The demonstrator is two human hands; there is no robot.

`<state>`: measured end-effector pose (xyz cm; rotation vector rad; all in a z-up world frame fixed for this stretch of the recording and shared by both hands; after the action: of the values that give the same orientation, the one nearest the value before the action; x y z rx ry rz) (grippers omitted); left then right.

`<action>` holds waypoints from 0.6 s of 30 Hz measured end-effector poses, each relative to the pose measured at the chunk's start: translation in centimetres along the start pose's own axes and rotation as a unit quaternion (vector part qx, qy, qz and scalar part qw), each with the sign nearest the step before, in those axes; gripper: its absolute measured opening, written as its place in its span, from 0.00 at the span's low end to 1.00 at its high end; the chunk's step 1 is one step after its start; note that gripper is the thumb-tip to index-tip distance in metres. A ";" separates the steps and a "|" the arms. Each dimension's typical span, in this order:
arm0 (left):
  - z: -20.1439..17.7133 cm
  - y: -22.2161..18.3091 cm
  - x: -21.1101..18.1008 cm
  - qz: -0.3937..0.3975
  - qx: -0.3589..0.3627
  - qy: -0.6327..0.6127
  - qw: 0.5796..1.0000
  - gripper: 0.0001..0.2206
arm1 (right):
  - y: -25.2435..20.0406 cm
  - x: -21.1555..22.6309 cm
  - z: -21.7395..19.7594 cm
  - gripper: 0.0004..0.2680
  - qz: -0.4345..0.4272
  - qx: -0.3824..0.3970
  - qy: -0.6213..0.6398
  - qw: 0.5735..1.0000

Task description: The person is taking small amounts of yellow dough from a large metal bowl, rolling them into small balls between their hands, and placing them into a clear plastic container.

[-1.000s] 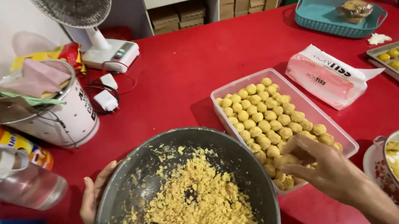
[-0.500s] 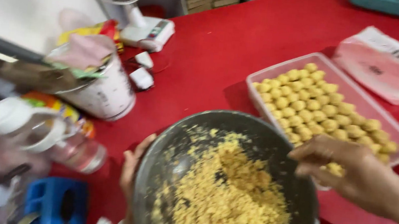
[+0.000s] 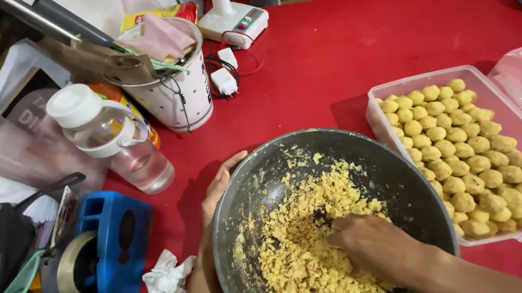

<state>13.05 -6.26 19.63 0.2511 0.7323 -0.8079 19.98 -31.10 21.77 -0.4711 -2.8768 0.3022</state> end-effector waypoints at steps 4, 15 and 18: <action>0.3 0.6 -0.2 -0.001 0.002 0.000 1.000 0.27 | 1.2 0.0 1.4 0.08 0.050 0.010 -0.037 0.998; 0.2 0.7 -0.4 0.017 0.014 -0.017 1.000 0.26 | -0.3 -0.5 -7.9 0.12 0.249 -0.063 0.527 0.810; 0.1 0.9 -0.5 0.026 0.015 -0.022 0.999 0.26 | -0.8 -3.7 -5.2 0.10 0.248 -0.111 0.690 0.671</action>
<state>13.56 -5.42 19.99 0.2773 0.6694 -0.7731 24.37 -32.20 26.27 -0.9608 -1.2343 -0.2748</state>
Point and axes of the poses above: each hand's wrist, its own y-axis towards the middle knuckle, its own z-axis out of the palm, x = y × z, the point moved 3 cm from there along y, towards the middle knuckle, and after that the axes turned 8 degrees about -y, right-handed, at the moved point
